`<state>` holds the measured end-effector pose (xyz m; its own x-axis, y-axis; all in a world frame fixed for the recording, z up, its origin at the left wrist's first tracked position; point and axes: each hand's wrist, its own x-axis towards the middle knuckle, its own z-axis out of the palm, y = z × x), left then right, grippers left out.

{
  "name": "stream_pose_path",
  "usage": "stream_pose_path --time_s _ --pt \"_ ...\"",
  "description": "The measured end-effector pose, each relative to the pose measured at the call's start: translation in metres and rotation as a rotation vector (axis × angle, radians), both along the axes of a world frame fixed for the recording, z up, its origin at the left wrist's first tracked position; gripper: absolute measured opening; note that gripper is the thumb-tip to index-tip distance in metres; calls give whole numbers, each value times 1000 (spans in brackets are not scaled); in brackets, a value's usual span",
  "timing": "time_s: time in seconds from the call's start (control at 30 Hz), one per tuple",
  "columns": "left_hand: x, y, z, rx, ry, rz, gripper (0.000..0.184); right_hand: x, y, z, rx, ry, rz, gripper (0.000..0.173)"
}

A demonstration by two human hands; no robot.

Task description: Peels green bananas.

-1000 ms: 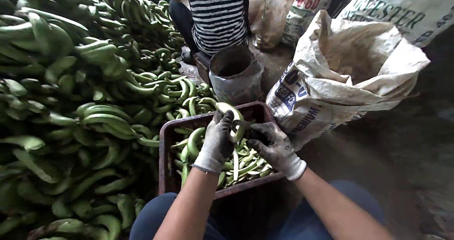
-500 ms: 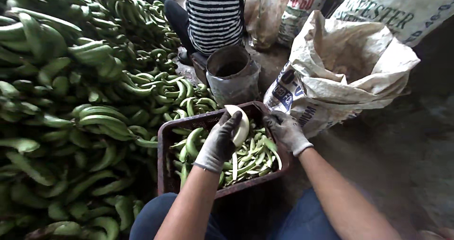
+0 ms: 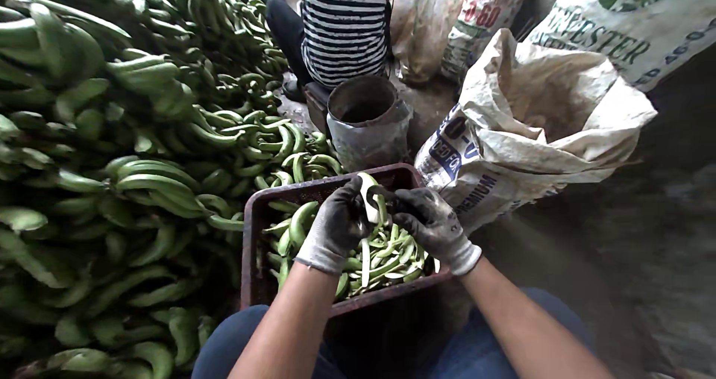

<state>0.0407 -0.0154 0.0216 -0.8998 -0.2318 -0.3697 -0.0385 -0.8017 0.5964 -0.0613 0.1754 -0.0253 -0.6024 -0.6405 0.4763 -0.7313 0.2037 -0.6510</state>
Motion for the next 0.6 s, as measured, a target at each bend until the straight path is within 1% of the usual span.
stream_pose_path --time_s 0.07,0.13,0.17,0.23,0.27,0.3,0.37,0.43,0.5,0.57,0.6 --pt "7 6 10 -123 25 -108 36 -7 3 6 -7 -34 19 47" --pt "12 7 13 -197 141 -243 30 -16 6 11 28 -100 25 46" --pt "14 7 13 -232 176 -305 28 -21 8 13 86 -159 11 46" --pt "16 8 12 -267 243 -408 31 -35 12 11 298 -313 -69 50" --pt "16 10 13 -285 263 -440 33 -44 14 6 399 -371 -121 49" --pt "15 12 14 -320 254 -441 36 -50 14 -1 454 -407 -173 47" --pt "11 12 12 -406 186 -370 46 -52 15 -6 469 -423 -258 46" --pt "6 10 8 -384 152 -236 45 -46 16 2 380 -366 -282 49" --pt "2 6 7 -286 112 -105 41 -34 16 10 248 -268 -243 53" --pt "0 1 6 -118 109 -25 41 -21 15 12 96 -142 -159 58" --pt "0 0 6 -61 94 17 39 -15 14 13 48 -103 -110 57"
